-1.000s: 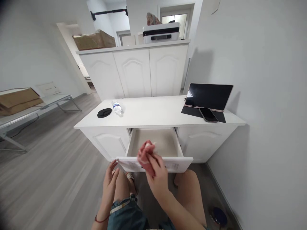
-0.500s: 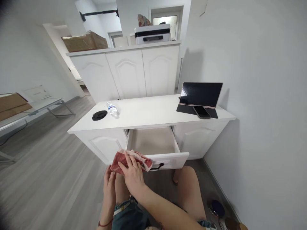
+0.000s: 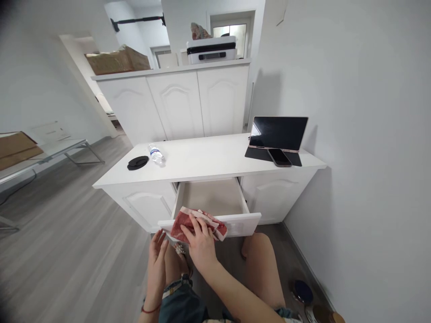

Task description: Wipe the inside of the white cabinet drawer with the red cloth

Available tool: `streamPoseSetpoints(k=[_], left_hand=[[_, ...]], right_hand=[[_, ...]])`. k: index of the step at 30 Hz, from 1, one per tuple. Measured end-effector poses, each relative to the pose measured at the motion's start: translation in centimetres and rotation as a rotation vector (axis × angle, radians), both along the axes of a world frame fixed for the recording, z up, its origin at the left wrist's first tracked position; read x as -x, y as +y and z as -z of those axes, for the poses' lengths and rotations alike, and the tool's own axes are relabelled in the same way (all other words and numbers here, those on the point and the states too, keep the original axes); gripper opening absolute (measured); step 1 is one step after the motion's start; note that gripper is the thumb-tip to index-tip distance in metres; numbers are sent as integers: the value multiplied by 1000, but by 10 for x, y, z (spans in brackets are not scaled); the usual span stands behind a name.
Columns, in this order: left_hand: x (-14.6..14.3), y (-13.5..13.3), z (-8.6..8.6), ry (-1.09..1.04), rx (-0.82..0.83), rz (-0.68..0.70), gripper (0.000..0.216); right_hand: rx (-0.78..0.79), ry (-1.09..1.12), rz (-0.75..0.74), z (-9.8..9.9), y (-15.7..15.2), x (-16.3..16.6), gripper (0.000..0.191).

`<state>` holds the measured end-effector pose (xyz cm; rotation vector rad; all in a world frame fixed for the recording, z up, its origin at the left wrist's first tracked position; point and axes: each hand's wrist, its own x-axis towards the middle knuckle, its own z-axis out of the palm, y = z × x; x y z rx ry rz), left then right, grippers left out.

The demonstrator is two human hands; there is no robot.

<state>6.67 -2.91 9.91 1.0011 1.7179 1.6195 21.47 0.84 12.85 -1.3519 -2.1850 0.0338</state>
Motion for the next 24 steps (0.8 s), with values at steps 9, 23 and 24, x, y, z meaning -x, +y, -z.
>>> streamPoseSetpoints(k=[9, 23, 24], left_hand=[[-17, -6, -42, 747, -91, 227, 48], [-26, 30, -58, 1526, -30, 415, 71], [-29, 34, -55, 1523, -27, 386, 70]], right_hand=[[-15, 47, -11, -7, 2, 2, 44], [-108, 480, -105, 31, -29, -50, 20], [-71, 582, -25, 41, -34, -53, 15]])
